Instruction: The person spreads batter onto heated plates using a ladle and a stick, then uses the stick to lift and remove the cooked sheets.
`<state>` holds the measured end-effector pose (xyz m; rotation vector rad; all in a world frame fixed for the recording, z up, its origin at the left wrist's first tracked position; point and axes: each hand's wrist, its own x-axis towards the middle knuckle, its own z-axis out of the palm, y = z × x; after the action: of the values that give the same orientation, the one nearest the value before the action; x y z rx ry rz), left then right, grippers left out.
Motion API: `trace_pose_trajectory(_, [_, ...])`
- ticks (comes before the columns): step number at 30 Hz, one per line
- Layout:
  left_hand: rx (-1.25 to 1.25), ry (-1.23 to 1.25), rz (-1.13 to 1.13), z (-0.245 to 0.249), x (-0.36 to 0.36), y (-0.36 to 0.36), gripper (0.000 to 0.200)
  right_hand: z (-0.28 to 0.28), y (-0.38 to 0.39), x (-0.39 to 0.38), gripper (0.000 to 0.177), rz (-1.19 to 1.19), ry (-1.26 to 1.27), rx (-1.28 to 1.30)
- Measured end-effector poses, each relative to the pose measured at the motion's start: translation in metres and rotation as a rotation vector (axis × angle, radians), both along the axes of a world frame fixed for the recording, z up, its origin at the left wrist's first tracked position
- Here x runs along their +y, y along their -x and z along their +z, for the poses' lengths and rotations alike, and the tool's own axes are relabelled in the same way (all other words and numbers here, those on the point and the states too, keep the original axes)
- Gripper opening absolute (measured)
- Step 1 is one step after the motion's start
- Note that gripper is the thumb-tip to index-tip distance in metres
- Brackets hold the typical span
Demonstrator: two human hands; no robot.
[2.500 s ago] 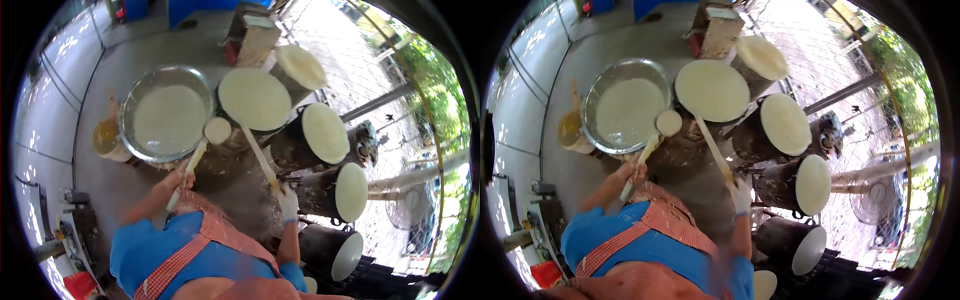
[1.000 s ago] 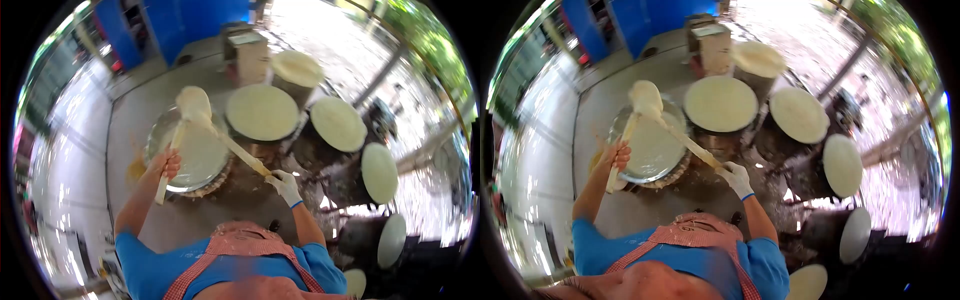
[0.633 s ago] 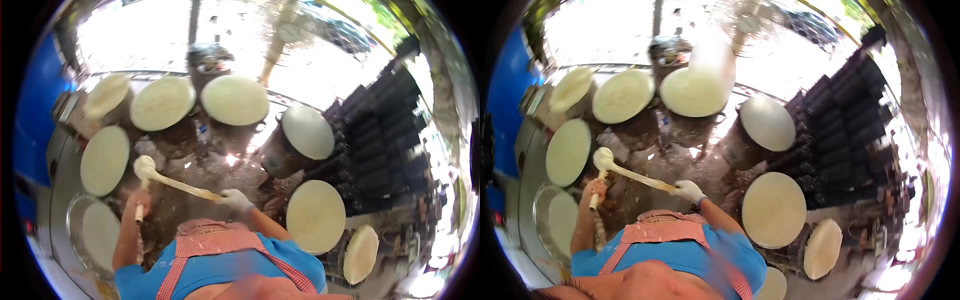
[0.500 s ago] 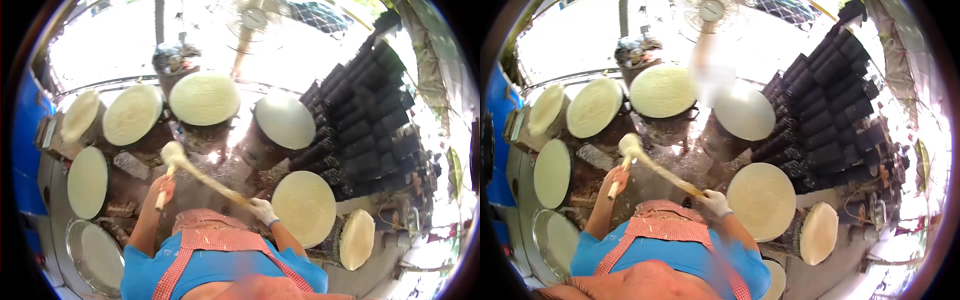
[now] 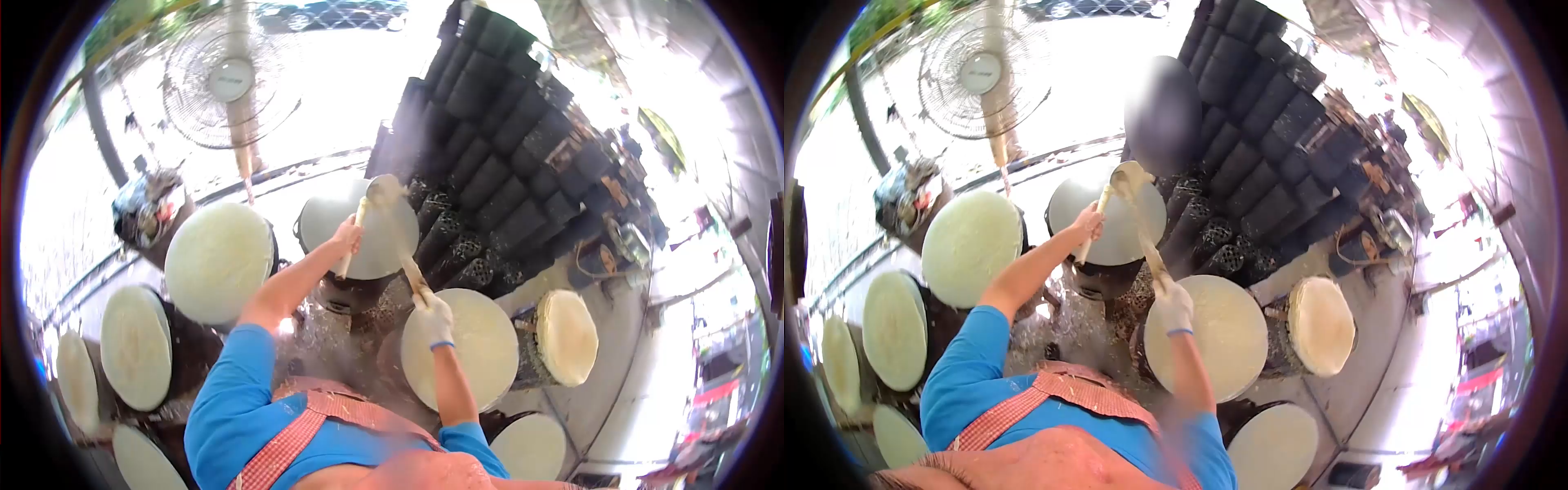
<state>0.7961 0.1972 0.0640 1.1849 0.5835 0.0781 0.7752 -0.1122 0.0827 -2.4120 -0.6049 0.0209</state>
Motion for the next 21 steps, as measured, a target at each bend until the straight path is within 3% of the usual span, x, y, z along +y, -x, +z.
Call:
trace_pose_trajectory(1, [0.016,-0.047,-0.007,-0.024,0.001,-0.019,0.038,-0.009,0.001,0.011,0.033,-0.041,0.116,0.044])
trace_pose_trajectory(2, [0.021,-0.238,-0.058,-0.060,0.022,-0.040,0.057,-0.020,-0.010,0.024,0.033,-0.077,0.229,0.082])
trace_pose_trajectory(3, [0.058,-0.548,-0.017,-0.079,0.034,-0.044,0.061,-0.036,-0.022,0.033,0.033,-0.108,0.348,0.130])
trace_pose_trajectory(4, [0.091,-0.856,0.036,-0.096,0.044,-0.042,0.066,-0.068,-0.031,0.028,0.028,-0.132,0.232,-0.029])
trace_pose_trajectory(5, [0.121,-1.161,0.102,-0.097,0.050,-0.039,0.070,-0.052,-0.025,0.029,0.027,-0.196,0.070,0.154])
trace_pose_trajectory(7, [0.227,-1.252,-0.018,-0.074,0.066,-0.026,0.074,-0.020,-0.013,0.029,0.025,-0.307,-0.253,0.507])
trace_pose_trajectory(8, [0.279,-1.289,-0.078,-0.065,0.067,-0.021,0.077,-0.044,-0.012,0.049,0.025,-0.361,-0.833,0.593])
trace_pose_trajectory(9, [0.263,-1.254,-0.070,-0.068,0.069,-0.027,0.076,-0.007,0.000,0.073,0.028,-0.451,-0.879,0.772])
trace_pose_trajectory(11, [0.246,-1.198,-0.056,-0.071,0.080,-0.036,0.076,-0.082,-0.037,0.093,0.031,-0.284,-0.292,0.263])
trace_pose_trajectory(12, [0.232,-1.080,-0.042,-0.073,0.088,-0.043,0.075,-0.059,-0.029,0.100,0.034,-0.292,0.066,0.034])
trace_pose_trajectory(13, [0.105,-1.109,0.076,-0.063,0.093,-0.040,0.075,-0.043,-0.028,0.099,0.033,-0.306,0.162,0.074])
trace_pose_trajectory(15, [-0.184,-1.163,0.295,-0.024,0.103,-0.035,0.073,-0.061,-0.043,0.090,0.030,-0.329,0.026,0.135])
trace_pose_trajectory(16, [-0.232,-1.099,0.239,-0.012,0.115,-0.028,0.072,-0.089,-0.053,0.091,0.030,-0.344,-0.213,0.279])
trace_pose_trajectory(17, [-0.265,-1.022,0.175,-0.011,0.129,-0.014,0.071,-0.127,-0.060,0.111,0.033,-0.286,-0.706,0.425])
trace_pose_trajectory(19, [-0.247,-0.909,0.056,-0.015,0.135,0.020,0.067,-0.083,-0.047,0.162,0.044,-0.328,-0.489,0.340])
trace_pose_trajectory(20, [-0.072,-0.801,-0.036,-0.007,0.129,0.046,0.066,-0.110,-0.067,0.175,0.040,-0.232,-0.367,0.216])
trace_pose_trajectory(21, [0.107,-0.697,-0.124,-0.005,0.129,0.072,0.065,-0.052,-0.061,0.176,0.034,-0.277,-0.096,0.294])
